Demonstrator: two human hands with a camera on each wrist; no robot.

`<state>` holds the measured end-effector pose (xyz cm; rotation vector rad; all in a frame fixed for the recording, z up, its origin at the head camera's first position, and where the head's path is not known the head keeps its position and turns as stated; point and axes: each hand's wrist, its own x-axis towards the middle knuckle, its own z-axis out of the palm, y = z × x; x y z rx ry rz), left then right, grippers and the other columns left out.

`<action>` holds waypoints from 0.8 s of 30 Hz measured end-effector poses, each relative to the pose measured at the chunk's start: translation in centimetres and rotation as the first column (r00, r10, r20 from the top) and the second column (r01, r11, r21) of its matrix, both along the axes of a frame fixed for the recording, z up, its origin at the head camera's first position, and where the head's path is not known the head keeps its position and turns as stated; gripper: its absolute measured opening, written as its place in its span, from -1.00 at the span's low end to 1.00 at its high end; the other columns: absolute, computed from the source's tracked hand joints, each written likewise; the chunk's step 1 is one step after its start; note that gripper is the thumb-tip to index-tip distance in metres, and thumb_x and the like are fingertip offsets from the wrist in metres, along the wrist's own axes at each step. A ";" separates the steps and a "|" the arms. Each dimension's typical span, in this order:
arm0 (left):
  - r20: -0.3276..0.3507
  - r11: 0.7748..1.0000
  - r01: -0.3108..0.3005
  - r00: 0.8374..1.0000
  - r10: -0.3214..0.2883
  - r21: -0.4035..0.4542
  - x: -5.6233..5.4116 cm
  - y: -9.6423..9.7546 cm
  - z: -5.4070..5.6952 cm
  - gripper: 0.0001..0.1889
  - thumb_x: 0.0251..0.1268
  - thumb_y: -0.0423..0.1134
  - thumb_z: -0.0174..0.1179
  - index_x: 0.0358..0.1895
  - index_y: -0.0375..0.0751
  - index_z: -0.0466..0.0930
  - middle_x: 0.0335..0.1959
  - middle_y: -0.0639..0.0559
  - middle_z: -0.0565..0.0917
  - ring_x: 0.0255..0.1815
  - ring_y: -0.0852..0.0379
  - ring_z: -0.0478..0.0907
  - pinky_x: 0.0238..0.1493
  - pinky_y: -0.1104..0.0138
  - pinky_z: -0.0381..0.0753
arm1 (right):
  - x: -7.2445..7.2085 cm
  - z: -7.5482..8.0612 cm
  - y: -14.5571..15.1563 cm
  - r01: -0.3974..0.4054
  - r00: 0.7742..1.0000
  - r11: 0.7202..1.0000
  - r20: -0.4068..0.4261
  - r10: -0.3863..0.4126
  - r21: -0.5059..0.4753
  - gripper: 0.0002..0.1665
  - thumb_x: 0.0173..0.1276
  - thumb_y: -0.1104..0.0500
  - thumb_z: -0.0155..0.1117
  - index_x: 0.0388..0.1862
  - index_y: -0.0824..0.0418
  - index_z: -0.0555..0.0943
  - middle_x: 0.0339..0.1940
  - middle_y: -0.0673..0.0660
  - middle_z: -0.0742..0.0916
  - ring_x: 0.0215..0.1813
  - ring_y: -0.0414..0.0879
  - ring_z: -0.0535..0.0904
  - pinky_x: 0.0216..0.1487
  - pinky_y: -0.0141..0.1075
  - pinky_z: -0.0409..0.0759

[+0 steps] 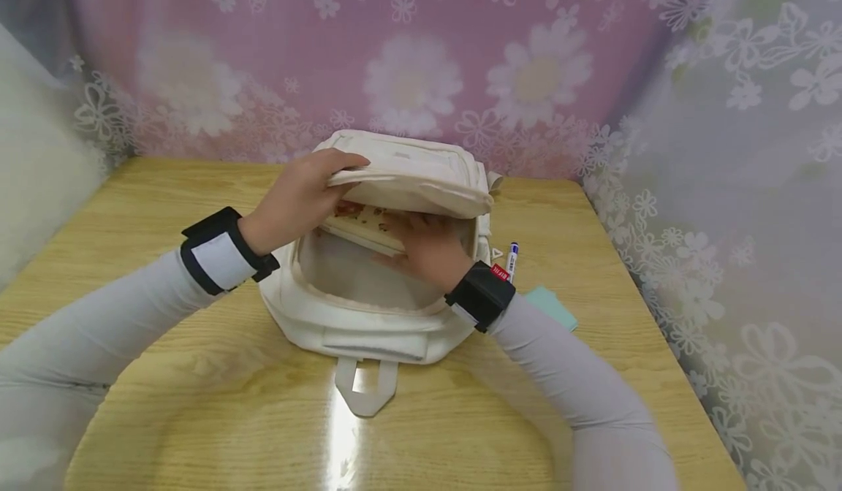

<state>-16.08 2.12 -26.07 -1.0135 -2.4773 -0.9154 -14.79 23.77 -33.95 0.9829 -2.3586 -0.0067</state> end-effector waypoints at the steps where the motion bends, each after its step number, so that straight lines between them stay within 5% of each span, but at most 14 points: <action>1: 0.001 1.000 -0.004 1.000 0.004 -0.002 0.0 -0.1 0.0 -0.71 0.32 -0.37 0.09 0.09 -0.26 0.54 -0.04 -0.14 0.63 0.02 0.01 0.56 0.05 0.23 0.54 | 0.0 0.0 0.1 -0.012 1.000 1.000 -0.012 0.012 0.018 -0.25 -0.01 -0.22 0.44 0.16 0.05 0.54 0.11 0.21 0.56 0.15 0.18 0.47 0.10 0.07 0.43; 6: 0.020 1.000 -0.011 1.000 0.011 -0.008 -0.1 -0.3 0.0 -0.71 0.32 -0.35 0.10 0.08 -0.26 0.54 -0.04 -0.13 0.63 0.01 0.02 0.57 0.03 0.24 0.55 | 0.5 0.4 0.2 -0.095 0.991 0.973 -0.067 0.112 0.211 -0.44 0.13 0.01 0.39 0.13 0.07 0.53 0.13 0.16 0.56 0.15 0.10 0.48 0.13 -0.07 0.48; 11: 0.007 1.000 0.002 1.000 -0.002 -0.003 -0.1 -0.4 0.0 -0.72 0.32 -0.37 0.09 0.08 -0.26 0.54 -0.04 -0.13 0.63 0.02 0.03 0.56 0.04 0.24 0.54 | 1.7 1.8 -0.5 -0.166 0.986 0.907 0.072 0.150 0.387 -0.46 0.28 0.31 0.17 0.22 -0.07 0.49 0.30 0.06 0.51 0.32 0.03 0.40 0.19 -0.12 0.47; 15: -0.070 0.998 0.027 0.997 -0.031 -0.051 0.2 -0.4 -0.4 -0.67 0.27 -0.49 0.07 0.08 -0.23 0.52 -0.04 -0.09 0.62 0.01 0.04 0.56 -0.01 0.23 0.56 | 1.4 2.1 -1.0 -0.160 0.982 0.897 0.156 0.103 0.412 -0.55 0.34 0.28 0.11 0.17 -0.02 0.53 0.32 0.03 0.50 0.37 0.03 0.36 0.21 -0.10 0.47; 19: -0.170 0.996 0.048 0.984 -0.060 -0.075 0.6 -0.4 -0.8 -0.59 0.16 -0.60 0.02 0.07 -0.24 0.51 -0.04 -0.07 0.62 0.00 0.03 0.57 -0.09 0.22 0.59 | -0.4 1.7 -1.4 -0.102 0.988 0.881 0.153 0.034 0.463 -0.57 0.43 0.11 0.03 0.26 0.03 0.45 0.40 0.02 0.40 0.45 -0.03 0.23 0.38 -0.15 0.30; 22: -0.221 0.998 0.040 0.974 -0.050 -0.051 0.7 -0.4 -0.8 -0.57 0.13 -0.64 -0.02 0.05 -0.25 0.52 -0.06 -0.06 0.63 0.01 0.05 0.57 -0.08 0.23 0.59 | -2.3 1.0 -1.6 -0.029 0.987 0.895 0.153 -0.045 0.446 -0.42 0.42 -0.15 -0.09 0.36 0.01 0.32 0.41 0.03 0.32 0.44 -0.07 0.14 0.41 -0.26 0.10; 23: -0.231 0.998 0.038 0.972 -0.047 -0.044 0.7 -0.5 -0.7 -0.57 0.13 -0.65 -0.04 0.04 -0.25 0.53 -0.06 -0.06 0.63 0.01 0.05 0.57 -0.07 0.23 0.58 | -2.9 0.7 -1.6 0.009 0.976 0.916 0.197 -0.095 0.400 -0.39 0.41 -0.15 -0.09 0.37 0.05 0.29 0.38 0.04 0.31 0.44 -0.06 0.10 0.44 -0.26 0.04; 24: -0.240 0.998 0.038 0.970 -0.046 -0.040 0.7 -0.5 -0.7 -0.57 0.14 -0.65 -0.05 0.04 -0.25 0.53 -0.06 -0.06 0.63 0.02 0.06 0.57 -0.05 0.24 0.58 | -3.6 0.4 -1.7 0.006 0.934 0.964 0.342 -0.099 0.265 -0.37 0.38 -0.14 -0.06 0.35 0.08 0.27 0.33 0.06 0.32 0.40 -0.05 0.11 0.42 -0.25 0.04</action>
